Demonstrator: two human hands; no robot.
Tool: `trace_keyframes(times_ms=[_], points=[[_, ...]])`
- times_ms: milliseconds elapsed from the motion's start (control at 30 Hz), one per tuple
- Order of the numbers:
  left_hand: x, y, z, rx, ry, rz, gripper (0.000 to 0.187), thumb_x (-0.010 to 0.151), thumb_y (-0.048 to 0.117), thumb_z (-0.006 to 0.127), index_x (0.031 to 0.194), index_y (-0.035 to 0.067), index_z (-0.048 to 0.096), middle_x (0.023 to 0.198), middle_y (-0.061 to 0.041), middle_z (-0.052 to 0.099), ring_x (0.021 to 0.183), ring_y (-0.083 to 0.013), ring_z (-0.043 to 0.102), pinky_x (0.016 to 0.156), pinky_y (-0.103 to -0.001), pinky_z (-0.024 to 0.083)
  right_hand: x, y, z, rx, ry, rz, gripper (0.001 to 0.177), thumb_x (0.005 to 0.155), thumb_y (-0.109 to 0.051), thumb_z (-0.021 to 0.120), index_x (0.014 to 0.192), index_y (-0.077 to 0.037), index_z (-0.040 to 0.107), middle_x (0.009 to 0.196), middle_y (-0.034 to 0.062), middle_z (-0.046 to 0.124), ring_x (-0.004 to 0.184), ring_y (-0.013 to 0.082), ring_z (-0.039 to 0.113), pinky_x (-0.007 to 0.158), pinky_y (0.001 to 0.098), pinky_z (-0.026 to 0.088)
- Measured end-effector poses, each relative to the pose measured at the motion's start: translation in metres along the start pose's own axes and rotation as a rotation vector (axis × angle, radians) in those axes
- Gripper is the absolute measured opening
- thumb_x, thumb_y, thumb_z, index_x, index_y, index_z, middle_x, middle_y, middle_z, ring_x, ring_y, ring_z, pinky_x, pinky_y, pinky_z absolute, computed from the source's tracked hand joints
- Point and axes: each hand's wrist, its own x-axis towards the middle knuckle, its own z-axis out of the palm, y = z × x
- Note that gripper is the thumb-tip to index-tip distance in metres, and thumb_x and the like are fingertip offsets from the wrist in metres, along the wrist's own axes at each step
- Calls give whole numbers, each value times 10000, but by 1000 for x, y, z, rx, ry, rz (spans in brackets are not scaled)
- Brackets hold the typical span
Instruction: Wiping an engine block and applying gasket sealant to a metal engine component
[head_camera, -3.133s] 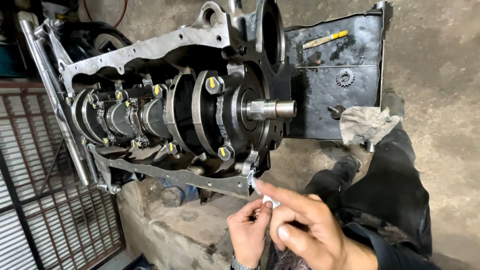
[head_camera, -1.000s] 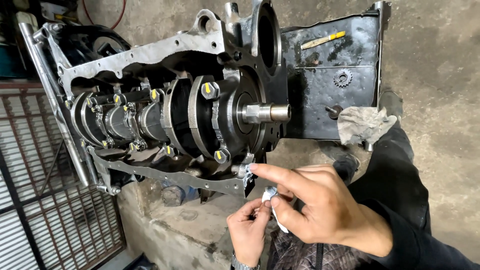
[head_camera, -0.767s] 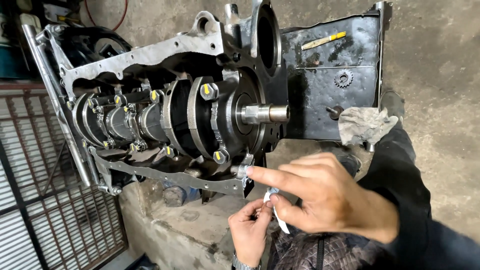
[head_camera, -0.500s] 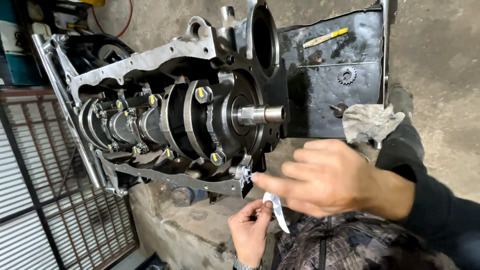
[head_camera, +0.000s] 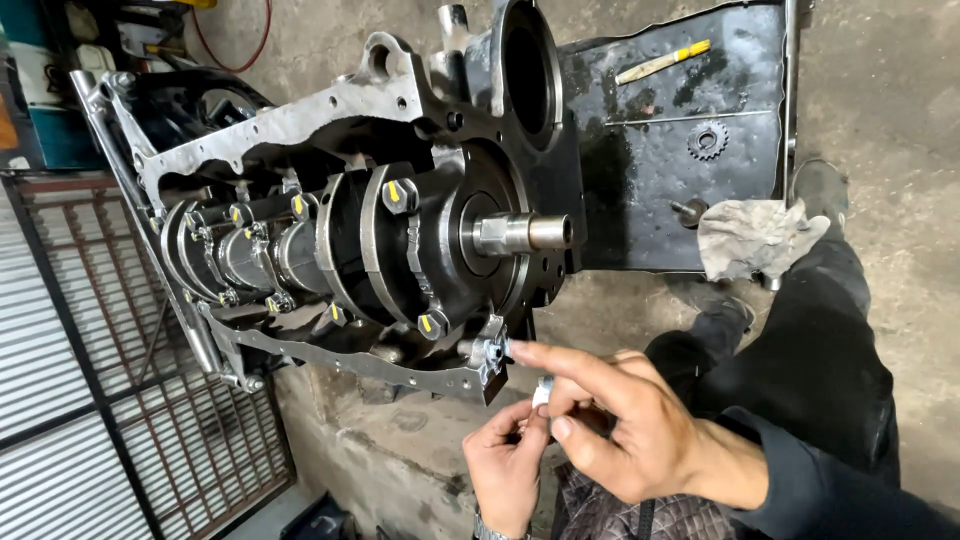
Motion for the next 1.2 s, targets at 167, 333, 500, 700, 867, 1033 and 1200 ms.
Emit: trace_keyframes(times_ms=[167,333,500,700,867,1033,1200], points=[[1,-8,-5,17,-6,7,115,813,127,779,860,37,832,673,29,731,632,-43,560,596,-258,520,-2,2,15,-83,74,-53,523,952,-251,502,1379,50,490,694,-61,700,478,91,595,476,257,503],[3,-11,-8,4,5,6,104,815,116,779,851,36,836,678,18,755,628,-34,575,580,-255,522,-9,11,27,-163,127,-92,514,990,-296,485,1379,39,496,721,-64,714,534,98,646,528,275,542],[5,-18,-8,-13,1,11,92,816,63,748,846,30,828,682,0,766,606,-44,589,573,-250,533,-14,11,29,4,34,-92,630,917,-180,533,1489,3,342,702,-81,718,430,61,478,395,245,486],[9,-6,-5,-41,-12,-22,98,822,106,784,833,17,823,654,-26,764,568,-64,639,561,-241,576,-12,4,10,148,56,110,542,1012,-296,461,1448,24,430,594,-26,610,490,87,565,536,250,511],[10,-16,-5,3,5,-1,94,809,113,797,832,25,822,715,-20,790,652,-47,633,603,-252,573,-12,10,14,11,97,95,557,1006,-306,453,1445,36,433,610,-23,617,519,107,592,572,264,522],[11,-15,-4,61,20,-7,128,799,150,800,846,33,824,724,-36,806,636,-55,664,582,-253,619,-10,16,16,59,129,131,565,1028,-326,434,1450,51,417,568,-31,607,512,94,602,578,259,533],[12,-15,-5,109,-15,-42,182,780,191,792,880,40,812,663,-64,785,594,-120,705,568,-283,595,-13,14,24,-220,87,-57,611,1015,-332,434,1500,26,334,703,-38,704,500,114,631,523,303,552]])
